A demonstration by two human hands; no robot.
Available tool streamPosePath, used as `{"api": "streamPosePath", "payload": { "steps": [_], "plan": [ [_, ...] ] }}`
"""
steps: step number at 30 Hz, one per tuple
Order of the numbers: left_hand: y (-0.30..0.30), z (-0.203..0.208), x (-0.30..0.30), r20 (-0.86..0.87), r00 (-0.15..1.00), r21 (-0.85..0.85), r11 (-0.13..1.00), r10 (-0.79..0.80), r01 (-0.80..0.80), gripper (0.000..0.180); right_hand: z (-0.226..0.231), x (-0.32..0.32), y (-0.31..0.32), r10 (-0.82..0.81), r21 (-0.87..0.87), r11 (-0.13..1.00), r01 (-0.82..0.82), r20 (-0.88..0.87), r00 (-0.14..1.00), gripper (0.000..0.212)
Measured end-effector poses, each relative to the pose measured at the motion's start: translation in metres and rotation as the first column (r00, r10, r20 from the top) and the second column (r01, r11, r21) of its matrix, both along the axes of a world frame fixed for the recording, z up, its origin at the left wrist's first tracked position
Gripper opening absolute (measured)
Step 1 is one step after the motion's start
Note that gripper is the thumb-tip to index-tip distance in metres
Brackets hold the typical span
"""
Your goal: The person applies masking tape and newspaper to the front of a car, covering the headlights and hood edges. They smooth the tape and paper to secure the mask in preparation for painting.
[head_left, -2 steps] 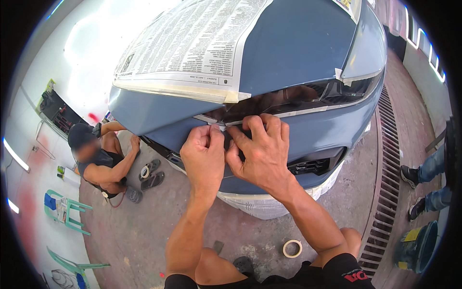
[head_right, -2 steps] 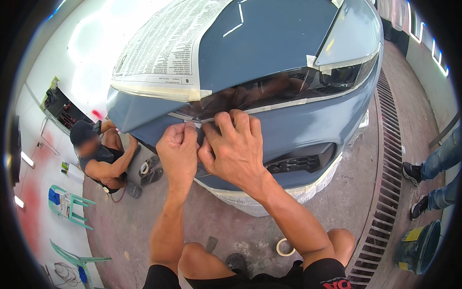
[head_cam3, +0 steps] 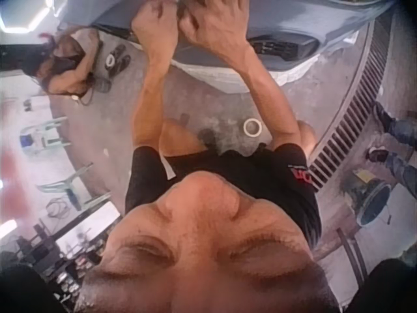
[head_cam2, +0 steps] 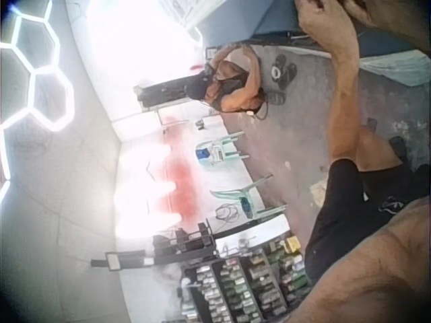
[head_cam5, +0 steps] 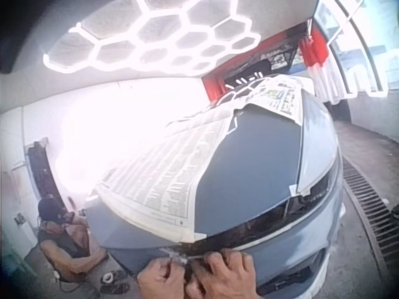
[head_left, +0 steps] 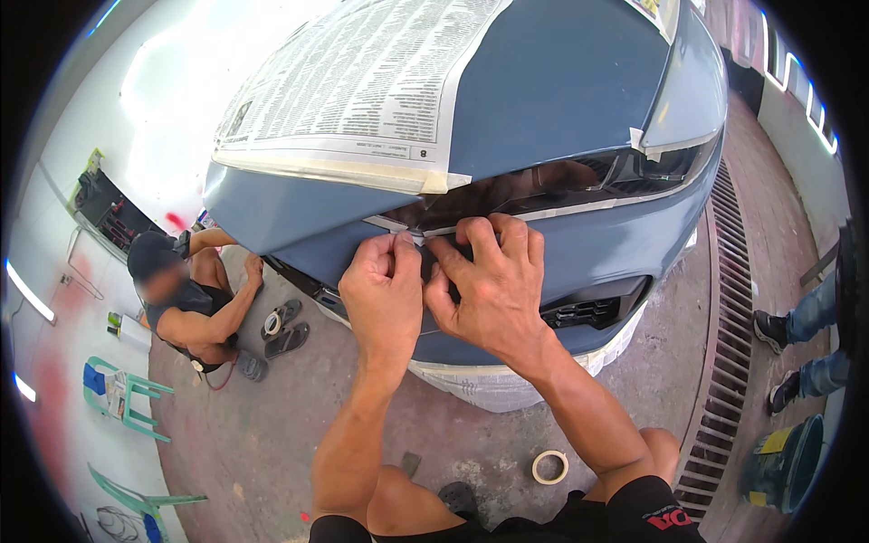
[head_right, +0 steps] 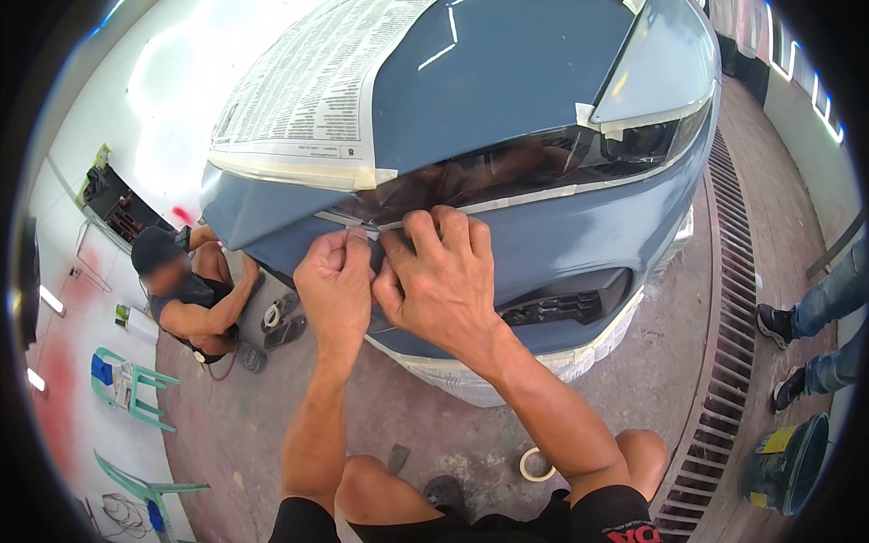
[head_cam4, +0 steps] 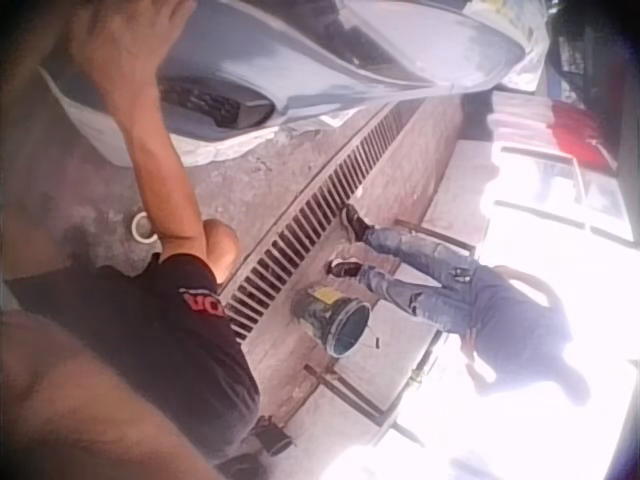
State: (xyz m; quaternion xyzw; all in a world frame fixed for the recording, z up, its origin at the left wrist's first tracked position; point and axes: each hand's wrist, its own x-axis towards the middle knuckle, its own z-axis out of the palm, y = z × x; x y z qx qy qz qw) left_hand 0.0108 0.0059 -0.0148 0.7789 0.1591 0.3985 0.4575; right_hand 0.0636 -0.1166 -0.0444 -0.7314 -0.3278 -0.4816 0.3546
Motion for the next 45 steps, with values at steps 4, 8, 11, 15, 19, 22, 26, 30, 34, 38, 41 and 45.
{"api": "streamPosePath", "payload": {
  "steps": [4, 8, 11, 15, 19, 22, 26, 30, 34, 38, 41, 45],
  "plan": [
    [-0.004, 0.004, 0.001, -0.018, 1.0, 0.029, 1.0, -0.002, 0.003, 0.026, -0.001, 0.002, 0.0, -0.004, -0.003, 1.0, 0.004, 0.001, 1.0, 0.026],
    [-0.009, 0.014, 0.001, -0.045, 0.999, 0.058, 0.998, -0.015, 0.017, 0.03, 0.001, 0.006, 0.001, -0.004, 0.003, 1.0, 0.004, -0.001, 1.0, 0.026],
    [-0.009, 0.019, -0.003, -0.071, 0.996, 0.084, 0.995, -0.045, 0.051, 0.031, 0.001, 0.007, 0.001, 0.005, 0.01, 1.0, -0.005, -0.033, 0.999, 0.029],
    [-0.007, 0.019, -0.009, -0.127, 0.986, 0.008, 0.994, -0.109, 0.111, 0.034, -0.002, 0.008, 0.001, -0.013, 0.026, 1.0, 0.014, -0.007, 1.0, 0.027],
    [-0.012, 0.003, -0.013, -0.035, 0.991, -0.021, 0.992, -0.129, 0.128, 0.039, -0.002, 0.006, 0.002, -0.05, 0.012, 0.999, 0.05, -0.007, 0.999, 0.029],
    [-0.018, -0.006, -0.013, 0.024, 0.989, -0.043, 0.989, -0.143, 0.144, 0.042, -0.003, 0.007, 0.001, -0.056, 0.005, 0.998, 0.056, 0.0, 0.998, 0.031],
    [-0.027, -0.01, -0.012, 0.128, 0.978, -0.108, 0.978, -0.165, 0.179, 0.044, -0.004, 0.006, 0.0, -0.056, -0.008, 0.998, 0.056, -0.003, 0.998, 0.032],
    [-0.021, -0.021, -0.007, 0.181, 0.968, -0.071, 0.979, -0.175, 0.191, 0.042, -0.002, 0.005, -0.002, -0.055, -0.033, 0.998, 0.055, -0.022, 0.998, 0.033],
    [-0.007, -0.027, 0.001, 0.149, 0.986, 0.034, 0.997, -0.08, 0.076, 0.038, -0.001, 0.004, -0.001, -0.071, -0.036, 0.997, 0.07, -0.023, 0.997, 0.033],
    [-0.003, -0.028, 0.006, 0.229, 0.973, 0.264, 0.963, -0.016, -0.046, 0.033, -0.001, 0.004, -0.001, -0.073, -0.033, 0.997, 0.073, 0.003, 0.997, 0.031],
    [-0.005, -0.024, 0.006, 0.209, 0.977, 0.331, 0.937, 0.045, -0.114, 0.027, -0.001, 0.006, -0.002, -0.077, -0.05, 0.996, 0.077, 0.008, 0.997, 0.031],
    [-0.002, -0.023, 0.01, 0.213, 0.974, 0.39, 0.907, 0.081, -0.161, 0.019, 0.0, 0.007, -0.003, -0.078, -0.079, 0.994, 0.077, -0.003, 0.997, 0.035]
  ]
}}
